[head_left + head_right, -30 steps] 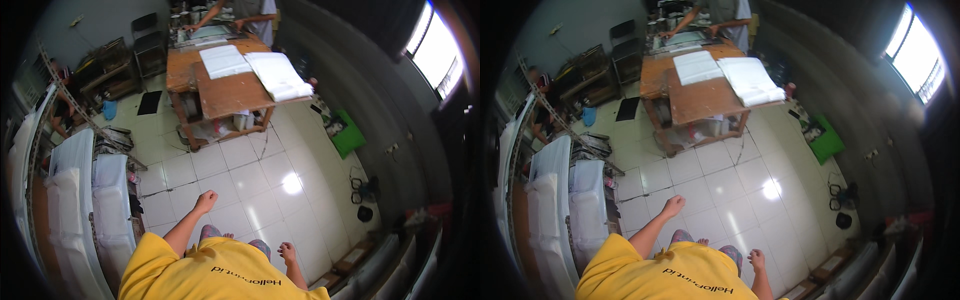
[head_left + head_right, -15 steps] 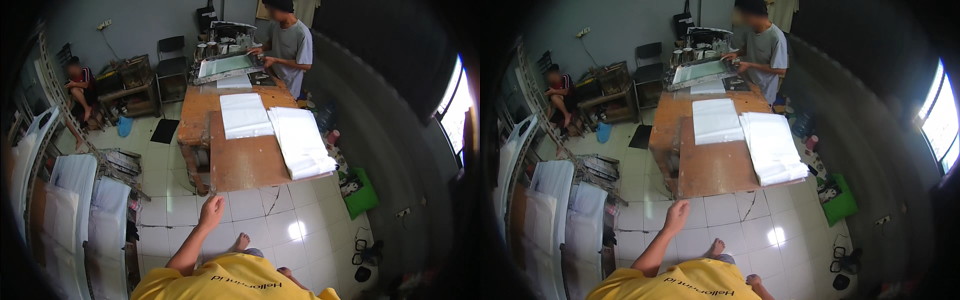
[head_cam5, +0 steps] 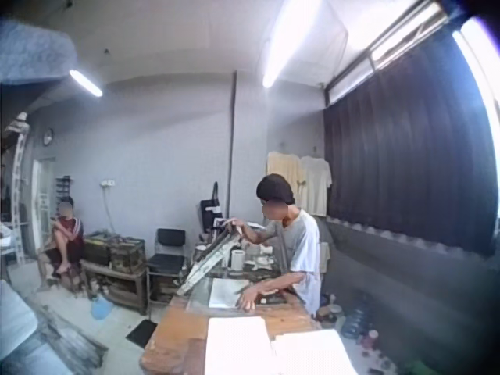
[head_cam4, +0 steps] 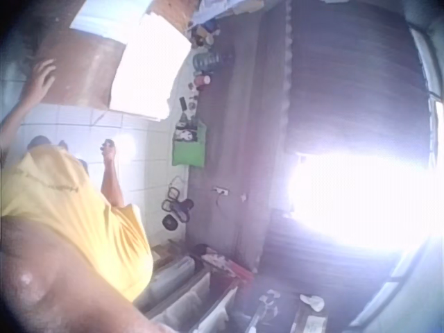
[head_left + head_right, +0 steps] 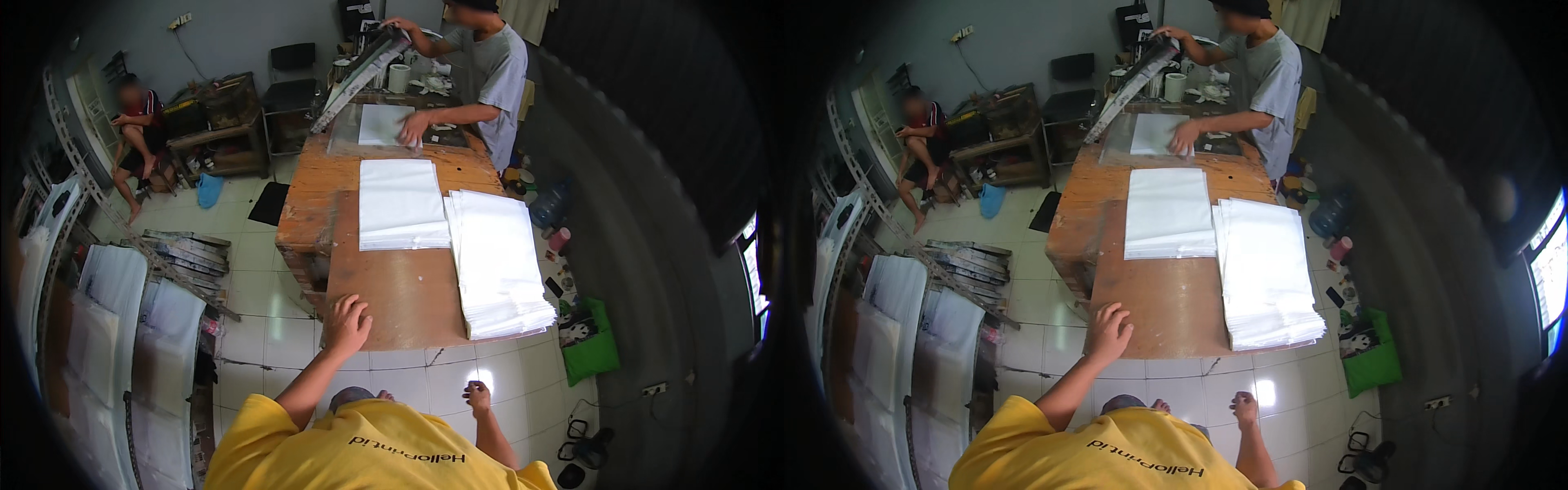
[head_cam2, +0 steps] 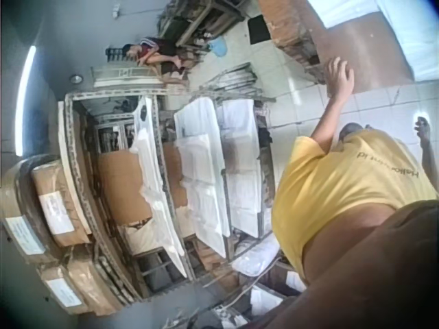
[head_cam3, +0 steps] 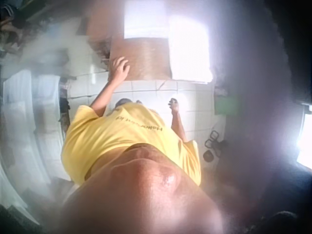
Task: The person repeatedly picks up white sheets of paper from a wooden table and places them onto a nearby metal shelf. The person walks back and forth between the table and the shelf, handling the sheets one at a time or in small groups.
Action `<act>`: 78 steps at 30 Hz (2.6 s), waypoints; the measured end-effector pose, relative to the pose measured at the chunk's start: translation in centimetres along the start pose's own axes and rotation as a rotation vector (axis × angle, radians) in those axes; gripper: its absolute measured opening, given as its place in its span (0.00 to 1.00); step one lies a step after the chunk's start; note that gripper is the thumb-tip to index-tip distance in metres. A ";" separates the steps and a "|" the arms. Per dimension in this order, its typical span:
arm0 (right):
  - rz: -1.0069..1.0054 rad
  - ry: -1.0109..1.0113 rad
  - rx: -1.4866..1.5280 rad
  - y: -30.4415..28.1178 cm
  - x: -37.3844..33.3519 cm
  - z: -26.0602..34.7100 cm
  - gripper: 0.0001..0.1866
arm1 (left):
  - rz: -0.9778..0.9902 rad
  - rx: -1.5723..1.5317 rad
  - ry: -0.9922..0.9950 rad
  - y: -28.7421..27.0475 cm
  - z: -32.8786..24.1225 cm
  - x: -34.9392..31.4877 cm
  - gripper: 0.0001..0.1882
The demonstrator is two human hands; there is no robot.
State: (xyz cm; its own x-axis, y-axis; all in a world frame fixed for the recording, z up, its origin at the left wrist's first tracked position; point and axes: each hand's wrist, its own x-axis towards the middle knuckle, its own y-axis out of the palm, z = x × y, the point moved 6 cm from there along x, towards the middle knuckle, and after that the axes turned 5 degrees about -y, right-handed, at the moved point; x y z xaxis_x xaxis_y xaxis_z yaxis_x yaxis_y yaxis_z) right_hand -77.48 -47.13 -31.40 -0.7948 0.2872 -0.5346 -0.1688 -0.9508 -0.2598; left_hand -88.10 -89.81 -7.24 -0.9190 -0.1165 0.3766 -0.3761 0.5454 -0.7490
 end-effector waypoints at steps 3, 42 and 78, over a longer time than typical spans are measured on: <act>0.052 0.083 -0.050 1.3 -0.9 -4.0 0.09 | -0.011 -0.056 -0.034 -0.1 1.1 0.5 0.14; -0.127 0.436 -0.151 -3.4 -24.1 -15.7 0.15 | 0.024 0.312 0.167 10.0 3.8 24.9 0.09; -1.139 0.022 0.177 2.1 -56.8 -26.3 0.09 | 1.382 -0.201 1.029 -2.1 -3.6 -42.0 0.20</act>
State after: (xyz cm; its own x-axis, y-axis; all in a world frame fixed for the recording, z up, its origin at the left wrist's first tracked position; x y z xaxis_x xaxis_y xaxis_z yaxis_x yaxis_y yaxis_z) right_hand -17.38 -62.36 -22.71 -0.1190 0.9899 -0.0774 -0.8629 -0.1417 -0.4851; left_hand -48.28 -83.06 -19.57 -0.0485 0.9771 -0.2070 0.6518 -0.1261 -0.7478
